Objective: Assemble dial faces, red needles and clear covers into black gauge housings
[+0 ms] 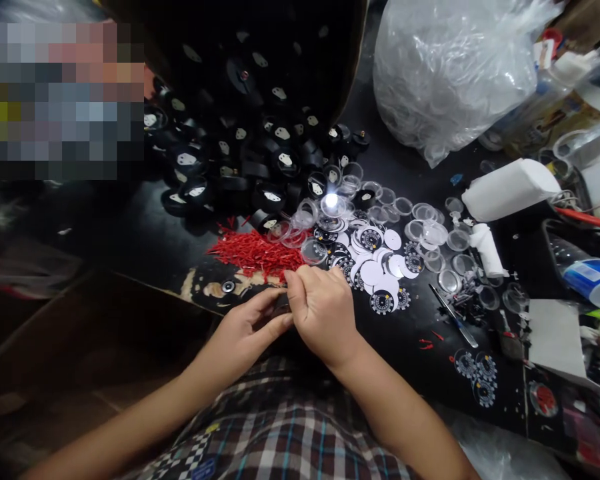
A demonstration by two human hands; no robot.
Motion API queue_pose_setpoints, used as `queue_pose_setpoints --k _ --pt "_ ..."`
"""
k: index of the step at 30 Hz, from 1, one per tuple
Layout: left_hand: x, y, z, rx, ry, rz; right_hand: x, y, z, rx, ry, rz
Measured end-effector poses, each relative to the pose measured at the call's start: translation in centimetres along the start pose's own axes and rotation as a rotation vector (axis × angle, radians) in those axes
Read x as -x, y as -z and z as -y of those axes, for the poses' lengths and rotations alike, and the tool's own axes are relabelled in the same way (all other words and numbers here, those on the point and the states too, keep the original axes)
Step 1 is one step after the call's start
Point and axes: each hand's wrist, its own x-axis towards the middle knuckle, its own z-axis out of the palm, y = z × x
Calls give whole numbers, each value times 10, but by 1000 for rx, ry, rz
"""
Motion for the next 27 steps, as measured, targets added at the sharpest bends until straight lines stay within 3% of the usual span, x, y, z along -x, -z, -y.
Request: queue_pose_setpoints --k 2,4,5,8,10,12,14,17,19,22,27 --pt "8 17 6 25 64 24 0 4 0 -65 -25 135" --pt "27 45 19 -26 116 -40 1 13 -3 -172 -59 264" --pt "39 62 26 -91 124 -120 2 17 -6 -221 -94 288" --pt "69 112 43 -482 -10 -563 4 23 -13 -270 -231 239" --pt "68 128 44 -721 -111 -688 2 19 -10 -260 -228 279" --pt "46 125 33 -743 -225 -650 -1 12 -1 -260 -141 372" --pt "6 110 16 -684 -328 -526 -3 8 8 -254 -79 425" --pt "-57 86 -9 -801 -414 -463 0 9 13 -213 -119 452" --pt "-83 77 -18 -873 -416 -457 6 12 9 -201 -164 464" --pt "-93 78 -20 -876 -430 -480 14 14 2 -210 -182 474" --pt "-80 93 -13 -639 -456 -645 16 12 -5 -190 -194 504"
